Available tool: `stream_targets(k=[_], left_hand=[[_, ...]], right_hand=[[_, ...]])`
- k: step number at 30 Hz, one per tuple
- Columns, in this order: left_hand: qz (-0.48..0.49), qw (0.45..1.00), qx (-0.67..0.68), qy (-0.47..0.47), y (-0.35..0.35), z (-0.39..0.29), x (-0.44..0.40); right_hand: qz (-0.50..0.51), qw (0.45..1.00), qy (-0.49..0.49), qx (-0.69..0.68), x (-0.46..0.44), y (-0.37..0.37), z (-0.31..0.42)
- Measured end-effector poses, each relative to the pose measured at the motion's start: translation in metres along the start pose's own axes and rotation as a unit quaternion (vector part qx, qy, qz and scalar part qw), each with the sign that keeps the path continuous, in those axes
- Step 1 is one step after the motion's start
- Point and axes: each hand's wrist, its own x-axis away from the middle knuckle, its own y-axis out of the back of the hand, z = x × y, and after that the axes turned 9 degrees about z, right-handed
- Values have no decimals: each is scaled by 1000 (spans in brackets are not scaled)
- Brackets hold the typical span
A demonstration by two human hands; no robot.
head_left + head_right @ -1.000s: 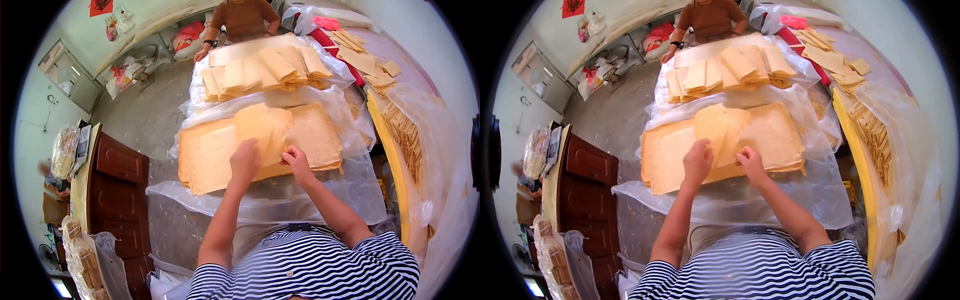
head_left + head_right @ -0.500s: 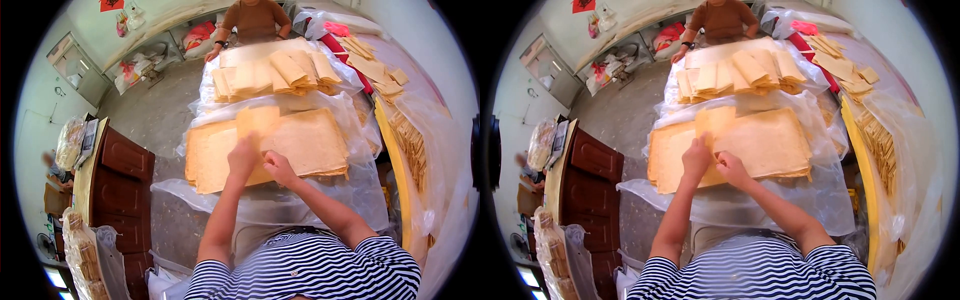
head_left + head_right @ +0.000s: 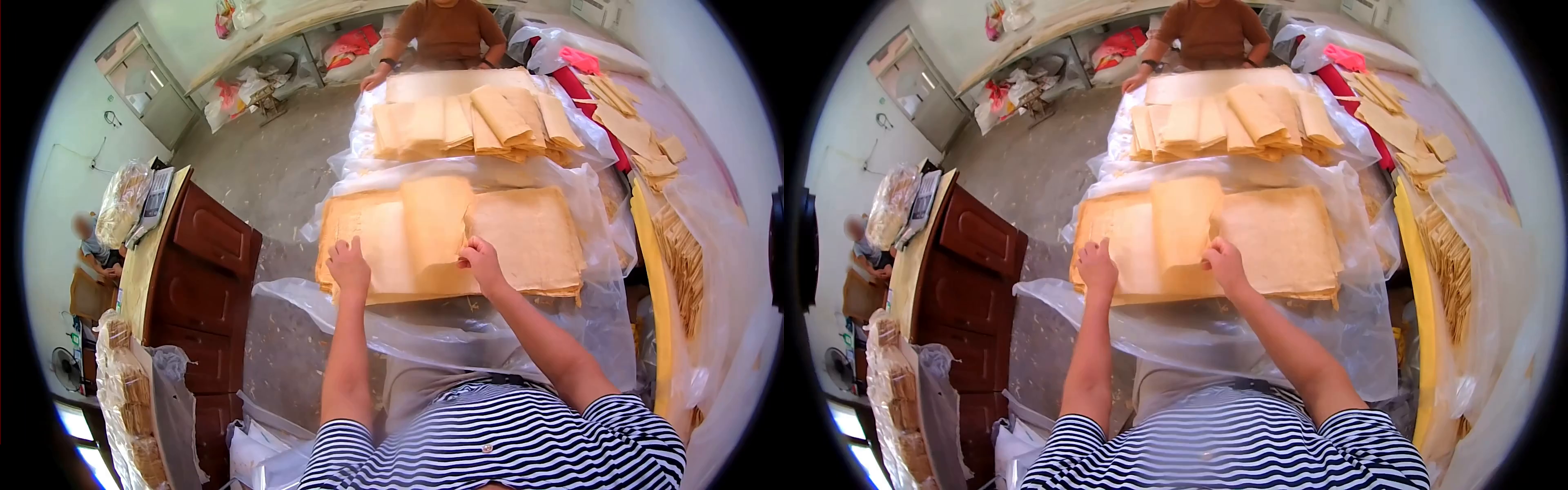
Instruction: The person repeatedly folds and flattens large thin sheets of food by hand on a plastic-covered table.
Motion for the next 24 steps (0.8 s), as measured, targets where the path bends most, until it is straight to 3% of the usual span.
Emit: stream_targets(k=[1, 2, 4, 5, 7, 11, 13, 14, 16, 20, 22, 23, 24], left_hand=[[-64, 996, -44, -46, 1, -3, 2], [-63, 996, -44, -45, -1, -9, 1], [3, 967, 202, -156, -1, -38, 1], [5, 966, 204, -156, -5, -52, 2], [34, 905, 398, -145, -14, -80, 5], [-19, 927, 308, -215, -30, -115, 16], [77, 943, 203, -253, -28, -137, 27], [78, 942, 205, -254, -31, -145, 31], [82, 948, 134, -277, -38, -160, 35], [121, 947, 101, -278, -48, -172, 39], [124, 949, 93, -274, -49, -170, 39], [125, 949, 90, -277, -49, -169, 39], [121, 948, 95, -278, -50, -168, 39]], right_hand=[[-2, 1000, -2, 10, -1, -1, 1], [-2, 1000, -3, 10, -3, -2, -2], [8, 999, 1, 34, -2, -3, -15], [7, 999, -1, 35, 0, -3, -20], [1, 991, 21, 132, 6, -4, -22], [-80, 974, 115, 180, 34, 19, -5], [-130, 952, 158, 228, 44, 54, -19], [-131, 951, 157, 230, 50, 69, -25], [-142, 935, 24, 323, 61, 93, -35], [-149, 919, 103, 350, 65, 111, -41], [-195, 846, 103, 486, 66, 104, -17], [-197, 847, 102, 482, 62, 100, -7], [-197, 821, 158, 512, 58, 94, 1]])
